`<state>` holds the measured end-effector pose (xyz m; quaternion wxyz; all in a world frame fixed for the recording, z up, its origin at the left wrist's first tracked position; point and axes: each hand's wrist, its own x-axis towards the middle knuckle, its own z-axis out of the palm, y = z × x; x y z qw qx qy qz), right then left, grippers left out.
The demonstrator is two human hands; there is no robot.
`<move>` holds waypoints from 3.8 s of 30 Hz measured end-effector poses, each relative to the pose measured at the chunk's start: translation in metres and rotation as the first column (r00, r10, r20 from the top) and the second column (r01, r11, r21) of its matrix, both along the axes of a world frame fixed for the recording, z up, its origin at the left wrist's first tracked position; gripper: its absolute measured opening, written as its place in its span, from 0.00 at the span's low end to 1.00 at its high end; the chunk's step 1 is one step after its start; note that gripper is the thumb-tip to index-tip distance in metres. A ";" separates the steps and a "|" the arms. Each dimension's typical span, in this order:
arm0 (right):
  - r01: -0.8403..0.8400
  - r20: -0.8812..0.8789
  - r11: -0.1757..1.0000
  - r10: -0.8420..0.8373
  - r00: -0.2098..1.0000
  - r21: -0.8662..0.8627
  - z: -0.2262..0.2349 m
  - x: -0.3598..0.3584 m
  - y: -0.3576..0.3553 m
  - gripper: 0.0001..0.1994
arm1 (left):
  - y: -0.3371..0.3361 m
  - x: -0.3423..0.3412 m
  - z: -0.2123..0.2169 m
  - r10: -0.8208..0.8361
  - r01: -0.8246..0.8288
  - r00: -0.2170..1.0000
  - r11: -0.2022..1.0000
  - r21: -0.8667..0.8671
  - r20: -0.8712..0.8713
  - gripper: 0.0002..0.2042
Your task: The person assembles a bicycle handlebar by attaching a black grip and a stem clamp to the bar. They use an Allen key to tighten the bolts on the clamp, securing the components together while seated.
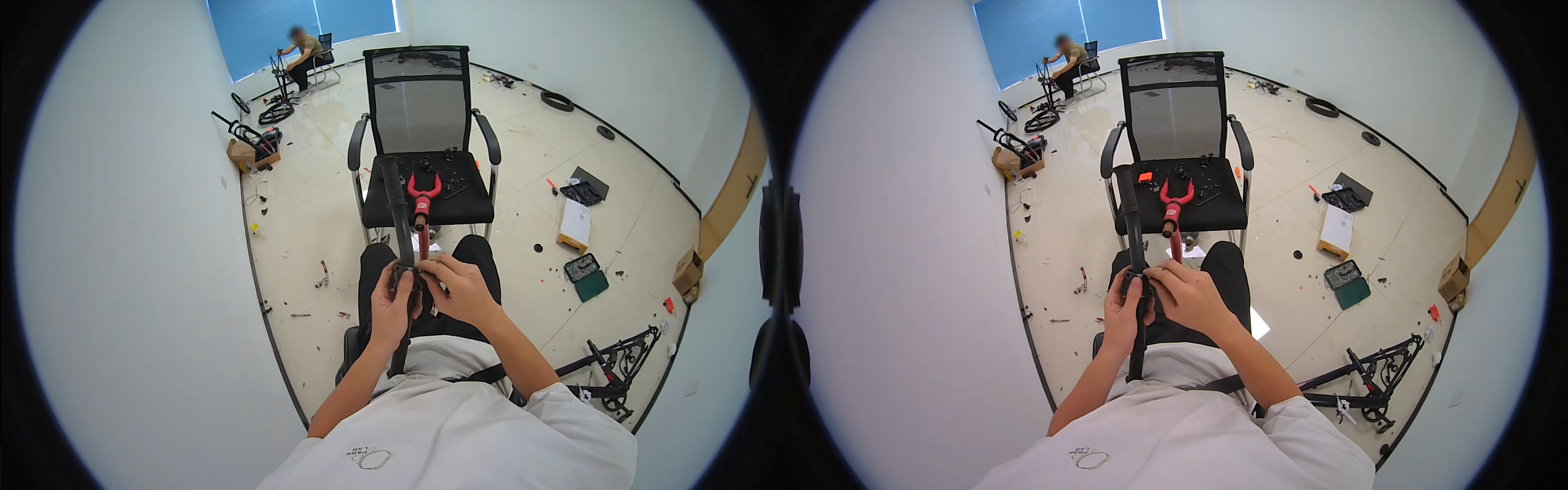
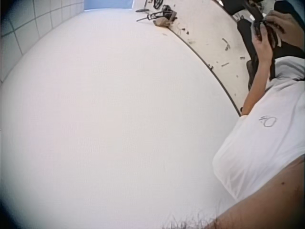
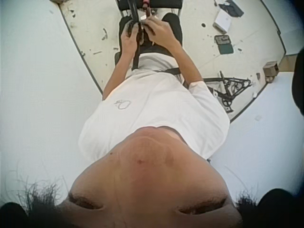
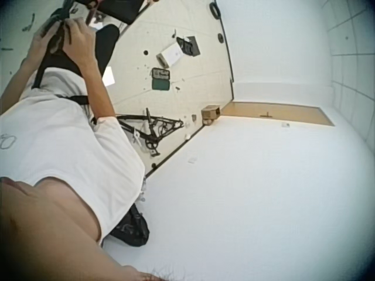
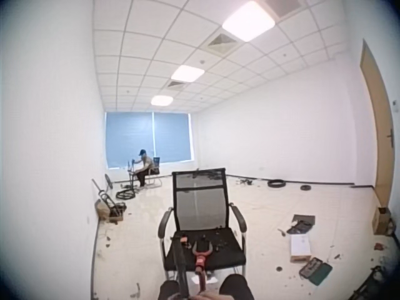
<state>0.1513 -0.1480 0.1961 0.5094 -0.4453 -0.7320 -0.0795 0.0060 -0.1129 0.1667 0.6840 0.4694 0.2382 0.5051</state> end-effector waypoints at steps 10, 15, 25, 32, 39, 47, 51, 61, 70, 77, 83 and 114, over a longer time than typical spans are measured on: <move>0.049 -0.018 0.997 -0.051 0.999 -0.063 -0.011 0.004 0.002 0.07 | -0.001 0.000 -0.002 -0.024 0.024 1.000 1.000 0.012 -0.011 0.19; 0.007 -0.024 0.999 -0.008 1.000 -0.032 0.003 0.000 -0.005 0.09 | -0.003 0.001 0.000 -0.033 0.033 0.999 0.999 0.008 0.007 0.19; -0.002 -0.044 0.998 -0.001 0.999 -0.069 -0.016 0.006 0.002 0.09 | -0.002 0.002 0.002 -0.031 0.031 1.000 0.999 0.021 0.003 0.17; -0.059 0.023 0.998 0.059 0.998 -0.021 -0.002 0.004 0.000 0.10 | -0.003 0.001 0.002 -0.025 0.025 1.000 1.000 0.015 0.002 0.16; -0.055 -0.098 0.994 0.045 0.994 -0.097 -0.018 0.004 0.006 0.06 | -0.001 0.001 -0.001 -0.039 0.039 0.999 0.999 0.027 -0.010 0.16; -0.073 -0.303 0.994 0.044 0.952 -0.085 -0.029 -0.015 0.015 0.07 | 0.004 -0.004 -0.006 -0.038 0.038 0.999 0.999 0.027 -0.013 0.14; -0.110 -0.342 0.986 0.062 0.938 -0.122 -0.011 -0.010 0.005 0.08 | 0.004 -0.004 -0.003 -0.039 0.040 0.999 0.999 0.028 -0.020 0.14; 0.022 -0.315 1.000 -0.023 0.949 -0.006 -0.017 -0.014 0.003 0.08 | -0.002 -0.001 0.004 -0.002 0.002 1.000 1.000 0.026 -0.003 0.16; -0.075 -0.034 0.997 0.074 0.997 -0.015 -0.008 0.003 0.007 0.11 | 0.002 -0.002 0.001 -0.005 0.005 1.000 1.000 -0.007 -0.006 0.17; -0.033 -0.002 0.999 0.033 0.999 -0.032 -0.011 0.007 0.009 0.07 | 0.001 0.000 0.000 -0.003 0.003 1.000 1.000 0.002 -0.008 0.16; -0.055 -0.149 0.991 0.036 0.988 -0.120 -0.012 -0.007 0.006 0.07 | 0.001 -0.002 0.001 -0.021 0.021 1.000 1.000 0.004 0.014 0.16; -0.023 -0.154 0.998 0.013 0.988 -0.065 -0.004 -0.002 -0.011 0.07 | -0.008 -0.003 0.001 -0.060 0.064 0.997 0.993 0.099 -0.042 0.18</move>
